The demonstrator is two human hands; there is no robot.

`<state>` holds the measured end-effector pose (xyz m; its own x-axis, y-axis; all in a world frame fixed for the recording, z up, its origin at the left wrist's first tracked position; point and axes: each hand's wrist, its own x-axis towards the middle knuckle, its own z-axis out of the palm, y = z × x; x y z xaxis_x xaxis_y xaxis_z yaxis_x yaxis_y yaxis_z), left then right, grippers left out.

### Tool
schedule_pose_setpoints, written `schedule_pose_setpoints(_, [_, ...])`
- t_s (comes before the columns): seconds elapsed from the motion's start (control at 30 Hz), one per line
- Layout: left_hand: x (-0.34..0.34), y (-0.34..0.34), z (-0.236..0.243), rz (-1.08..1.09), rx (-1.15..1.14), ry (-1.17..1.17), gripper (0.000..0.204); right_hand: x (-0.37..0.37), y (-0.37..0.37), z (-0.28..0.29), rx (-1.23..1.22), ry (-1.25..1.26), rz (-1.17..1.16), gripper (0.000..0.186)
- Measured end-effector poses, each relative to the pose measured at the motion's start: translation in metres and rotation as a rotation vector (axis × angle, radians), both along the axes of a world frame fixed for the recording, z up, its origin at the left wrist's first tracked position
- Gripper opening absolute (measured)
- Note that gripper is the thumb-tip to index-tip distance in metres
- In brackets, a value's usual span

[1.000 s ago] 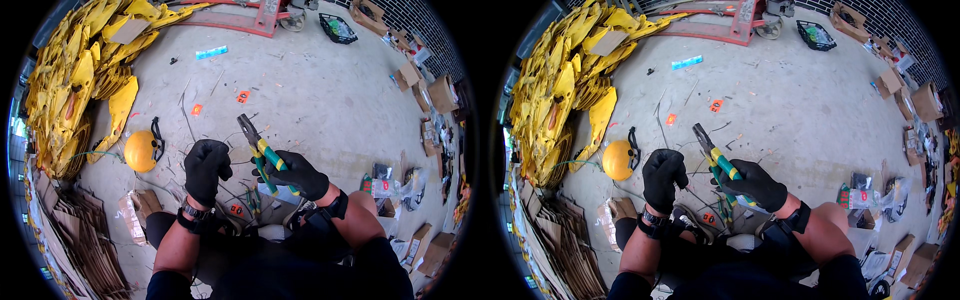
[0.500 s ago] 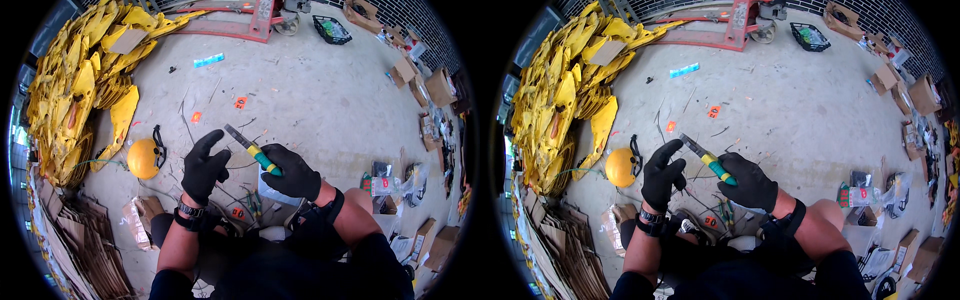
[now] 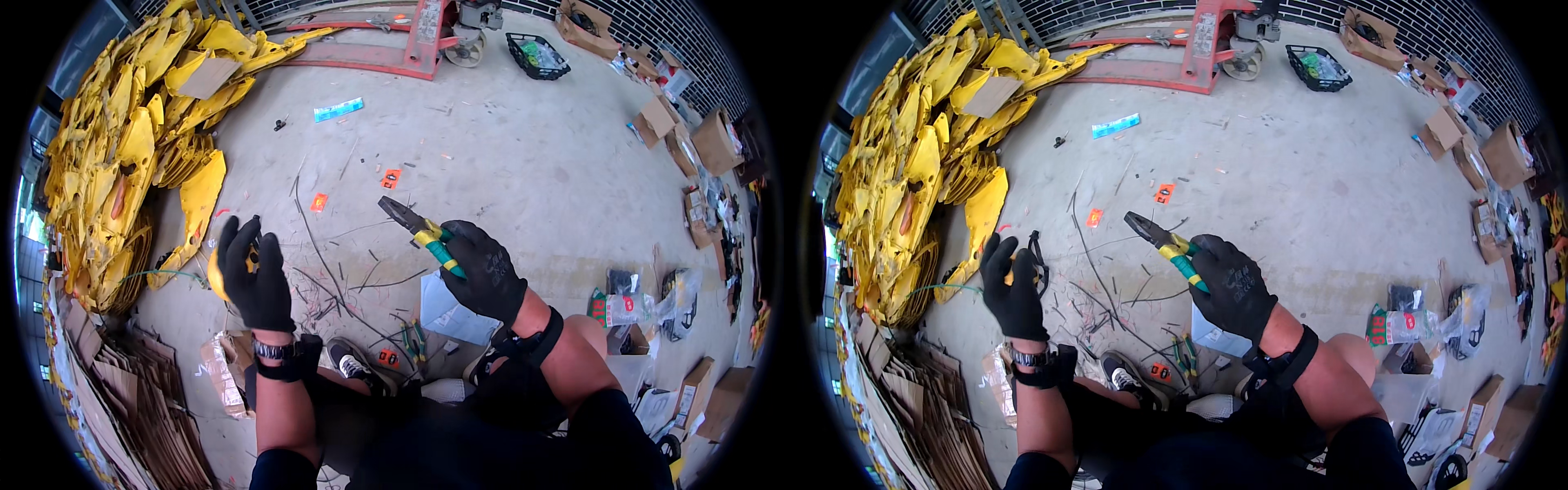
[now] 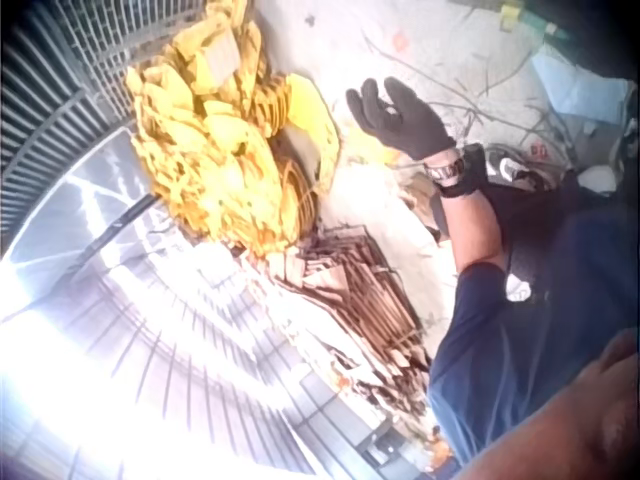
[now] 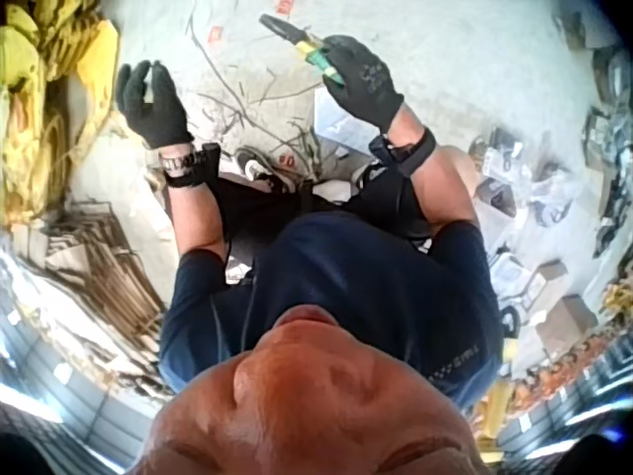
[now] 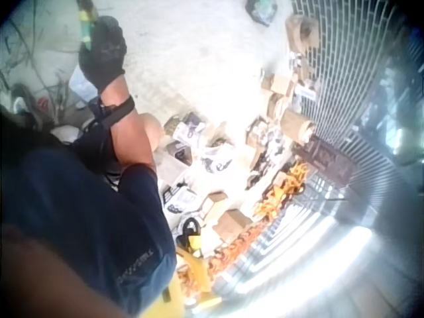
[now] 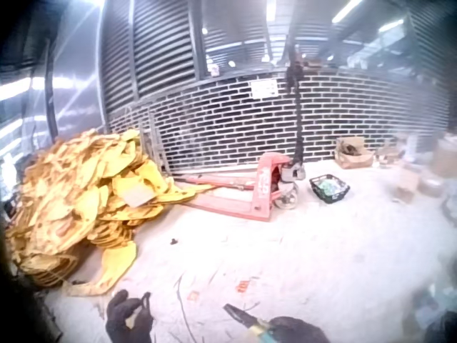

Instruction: The person manipulates a bundle of wires, cuts a wire using pliers, and strips the ends of several wires.

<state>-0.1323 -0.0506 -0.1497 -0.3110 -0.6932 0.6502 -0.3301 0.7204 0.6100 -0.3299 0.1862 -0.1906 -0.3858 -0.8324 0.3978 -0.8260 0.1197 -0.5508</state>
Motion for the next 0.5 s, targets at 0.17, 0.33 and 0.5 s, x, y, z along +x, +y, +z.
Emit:
schedule_pose_setpoints(0.17, [0.062,-0.060,-0.005,-0.066,0.160,-0.089,0.032,-0.003,0.004,-0.002,0.104,-0.017,-0.037,0.035])
schedule_pose_setpoints(0.33, [0.068,-0.074,0.015,0.164,0.377,0.402,0.034,-0.001,0.003,-0.002,0.133,-0.043,-0.029,0.032])
schedule_pose_setpoints(0.5, [0.012,0.002,0.001,-0.386,0.901,0.080,0.039,0.003,0.001,-0.008,0.078,-0.028,0.025,0.039])
